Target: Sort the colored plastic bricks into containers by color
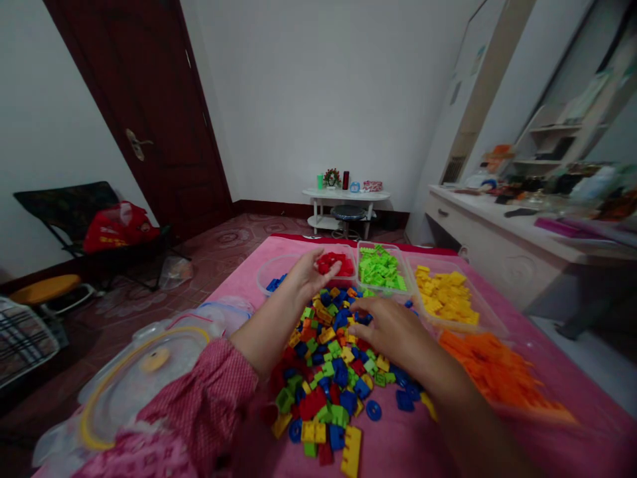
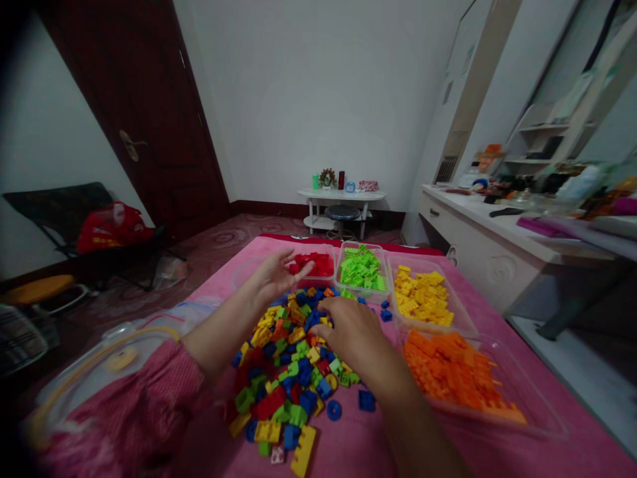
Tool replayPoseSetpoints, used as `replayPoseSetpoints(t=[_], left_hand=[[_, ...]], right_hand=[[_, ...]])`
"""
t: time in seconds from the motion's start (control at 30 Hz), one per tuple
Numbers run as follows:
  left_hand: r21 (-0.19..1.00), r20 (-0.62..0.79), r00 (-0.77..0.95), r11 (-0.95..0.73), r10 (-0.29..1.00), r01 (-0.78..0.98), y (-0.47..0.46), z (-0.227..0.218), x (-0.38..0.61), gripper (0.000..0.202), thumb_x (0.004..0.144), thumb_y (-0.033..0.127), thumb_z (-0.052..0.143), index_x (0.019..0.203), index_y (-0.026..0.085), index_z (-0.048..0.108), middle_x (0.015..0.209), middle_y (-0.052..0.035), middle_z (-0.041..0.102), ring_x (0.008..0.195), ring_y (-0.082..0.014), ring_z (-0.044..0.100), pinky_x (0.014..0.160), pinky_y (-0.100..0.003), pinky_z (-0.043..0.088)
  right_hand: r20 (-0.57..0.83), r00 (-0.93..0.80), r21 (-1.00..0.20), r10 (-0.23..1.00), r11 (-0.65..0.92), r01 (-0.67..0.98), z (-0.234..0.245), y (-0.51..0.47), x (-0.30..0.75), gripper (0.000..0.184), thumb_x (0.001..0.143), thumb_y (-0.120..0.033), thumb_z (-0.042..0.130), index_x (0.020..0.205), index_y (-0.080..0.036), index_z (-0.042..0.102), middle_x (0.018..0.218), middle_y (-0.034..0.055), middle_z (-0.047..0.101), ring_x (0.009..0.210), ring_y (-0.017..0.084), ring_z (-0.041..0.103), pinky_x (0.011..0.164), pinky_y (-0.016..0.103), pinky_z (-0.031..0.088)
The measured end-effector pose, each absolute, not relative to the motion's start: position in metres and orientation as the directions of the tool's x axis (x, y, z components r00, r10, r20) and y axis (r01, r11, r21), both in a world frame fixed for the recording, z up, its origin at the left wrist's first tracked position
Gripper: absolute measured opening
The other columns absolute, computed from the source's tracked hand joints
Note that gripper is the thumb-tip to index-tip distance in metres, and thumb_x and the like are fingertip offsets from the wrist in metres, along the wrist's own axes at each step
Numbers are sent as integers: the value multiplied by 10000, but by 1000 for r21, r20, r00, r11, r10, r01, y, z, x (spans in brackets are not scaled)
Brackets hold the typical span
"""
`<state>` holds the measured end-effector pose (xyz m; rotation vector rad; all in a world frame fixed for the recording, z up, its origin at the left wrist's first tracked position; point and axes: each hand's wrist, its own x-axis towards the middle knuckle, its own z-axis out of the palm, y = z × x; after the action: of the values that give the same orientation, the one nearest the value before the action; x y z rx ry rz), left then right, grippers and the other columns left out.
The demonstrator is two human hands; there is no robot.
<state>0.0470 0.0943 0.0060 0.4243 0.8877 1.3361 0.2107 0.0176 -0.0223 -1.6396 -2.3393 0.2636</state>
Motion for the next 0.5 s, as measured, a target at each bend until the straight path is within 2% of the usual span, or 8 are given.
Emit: replayPoseSetpoints(t=[0.07, 0.1, 0.17, 0.23, 0.3, 0.4, 0.43, 0.5], left_hand=[[762, -309, -27, 231, 951, -605, 115, 16, 53, 143, 855, 242, 479, 908, 136, 558, 730, -53, 586, 800, -167, 625, 697, -285, 534], [827, -290, -54, 222, 956, -516, 122, 18, 56, 185, 851, 286, 490, 936, 142, 568, 778, -70, 607, 855, -186, 625, 723, -301, 525], [953, -130, -118, 91, 984, -290, 130, 14, 60, 257, 801, 321, 566, 994, 153, 594, 946, -103, 643, 1001, -217, 595, 816, -323, 491], [994, 107, -98, -109, 989, -12, 127, 2, 61, 331, 741, 293, 632, 1041, 155, 615, 1089, -108, 641, 1076, -224, 564, 890, -319, 447], [943, 242, 54, -248, 969, 220, 117, -13, 61, 335, 734, 257, 616, 1044, 133, 641, 1071, -109, 666, 995, -221, 603, 875, -318, 451], [806, 247, 299, -366, 922, 466, 94, -38, 56, 247, 758, 229, 535, 908, 124, 701, 896, -96, 710, 839, -218, 641, 818, -330, 475], [744, 260, 347, -416, 901, 523, 86, -45, 53, 245, 752, 214, 526, 901, 143, 707, 911, -89, 711, 872, -225, 635, 849, -339, 464], [650, 316, 365, -480, 876, 589, 73, -58, 48, 342, 700, 134, 522, 997, 166, 688, 1049, -91, 683, 1009, -245, 594, 942, -361, 413]], right_hand=[[124, -297, -292, 947, 321, 901, -17, 18, 212, 331, 764, -388, 616, 1072, -276, 658, 1025, 36, 695, 880, 220, 638, 724, 301, 421], [130, -289, -287, 948, 315, 905, -16, 18, 213, 317, 767, -385, 613, 1060, -277, 664, 1025, 35, 697, 894, 222, 636, 740, 305, 418], [146, -267, -283, 953, 299, 911, -14, 20, 216, 289, 773, -378, 608, 1032, -270, 675, 1034, 37, 695, 933, 227, 628, 770, 311, 411], [160, -244, -290, 957, 282, 915, -15, 22, 218, 264, 782, -360, 596, 1011, -258, 678, 1047, 44, 689, 958, 231, 620, 781, 314, 409], [173, -213, -305, 962, 258, 917, -19, 26, 218, 236, 796, -325, 575, 995, -249, 675, 1026, 50, 688, 953, 227, 617, 784, 315, 410], [208, -205, -351, 956, 269, 897, -34, 30, 212, 243, 797, -236, 548, 1013, -216, 657, 1030, 67, 670, 967, 212, 602, 821, 306, 412], [226, -226, -369, 947, 298, 880, -40, 31, 208, 277, 784, -209, 550, 1046, -200, 640, 1071, 77, 652, 1005, 212, 585, 851, 306, 408], [255, -292, -393, 922, 375, 840, -53, 32, 201, 402, 746, -175, 571, 1148, -169, 582, 1183, 98, 595, 1110, 221, 526, 925, 316, 385]])
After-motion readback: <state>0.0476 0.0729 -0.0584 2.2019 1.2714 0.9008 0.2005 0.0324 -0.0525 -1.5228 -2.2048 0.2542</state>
